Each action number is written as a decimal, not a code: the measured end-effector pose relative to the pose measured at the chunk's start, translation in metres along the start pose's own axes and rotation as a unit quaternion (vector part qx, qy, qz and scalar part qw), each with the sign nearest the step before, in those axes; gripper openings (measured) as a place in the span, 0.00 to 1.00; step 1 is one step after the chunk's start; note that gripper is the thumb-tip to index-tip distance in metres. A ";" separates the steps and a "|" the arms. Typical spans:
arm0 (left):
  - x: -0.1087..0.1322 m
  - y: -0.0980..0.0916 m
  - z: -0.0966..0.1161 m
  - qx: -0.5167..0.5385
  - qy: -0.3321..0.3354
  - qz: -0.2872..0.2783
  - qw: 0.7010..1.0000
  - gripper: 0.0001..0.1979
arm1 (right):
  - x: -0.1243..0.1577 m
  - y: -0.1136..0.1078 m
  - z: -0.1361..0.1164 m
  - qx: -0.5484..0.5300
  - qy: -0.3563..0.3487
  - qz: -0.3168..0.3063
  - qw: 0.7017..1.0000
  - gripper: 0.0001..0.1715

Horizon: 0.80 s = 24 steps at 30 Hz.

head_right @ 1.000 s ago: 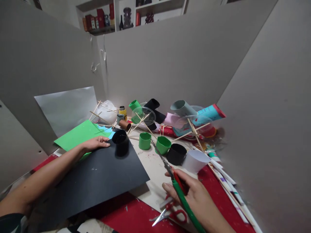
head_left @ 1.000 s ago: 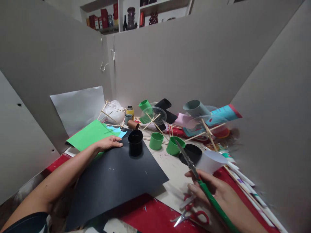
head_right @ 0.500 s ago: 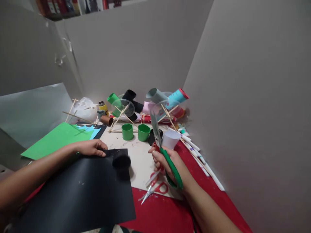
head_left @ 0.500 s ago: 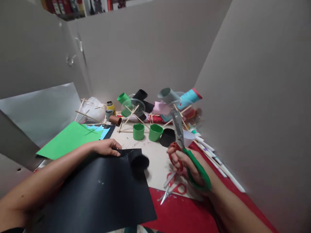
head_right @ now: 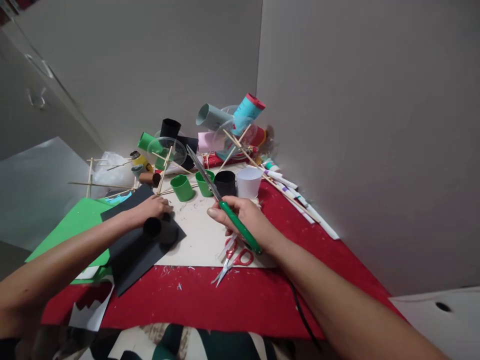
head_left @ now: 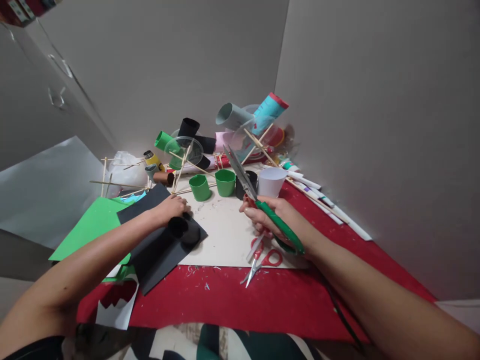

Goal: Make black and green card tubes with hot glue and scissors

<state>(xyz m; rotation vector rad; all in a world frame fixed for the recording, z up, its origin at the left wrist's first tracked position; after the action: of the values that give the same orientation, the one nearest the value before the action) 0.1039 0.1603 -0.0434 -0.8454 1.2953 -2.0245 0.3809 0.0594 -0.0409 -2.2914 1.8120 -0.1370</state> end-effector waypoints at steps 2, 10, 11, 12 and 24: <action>0.007 -0.004 0.005 0.008 0.015 0.037 0.999 0.13 | 0.001 0.000 -0.001 0.013 -0.007 -0.001 1.000 0.23; 0.091 -0.023 0.038 0.052 -0.031 0.307 0.950 0.17 | 0.005 -0.002 -0.009 0.000 -0.013 0.005 1.000 0.20; 0.102 -0.019 0.046 0.052 -0.035 0.339 0.939 0.15 | 0.005 -0.002 -0.009 0.001 -0.019 0.006 1.000 0.19; 0.111 -0.014 0.054 0.058 -0.031 0.372 0.926 0.12 | 0.006 -0.002 -0.010 0.002 -0.023 0.006 1.000 0.19; 0.065 0.023 0.092 -0.175 0.002 0.225 0.958 0.24 | 0.003 -0.004 -0.010 0.052 -0.071 0.015 0.996 0.21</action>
<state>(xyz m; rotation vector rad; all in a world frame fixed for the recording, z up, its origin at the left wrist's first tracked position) 0.1369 0.0525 -0.0222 -0.6196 1.7019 -1.4645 0.3829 0.0564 -0.0306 -2.1442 1.7251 -0.0608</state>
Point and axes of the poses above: each hand's wrist, its own x-axis away from the middle knuckle, its own y-axis out of the palm, z = x × y, the point moved 3 cm from there along -x, towards the middle knuckle, and after that the axes turned 8 degrees about x, right-handed, at the moved point
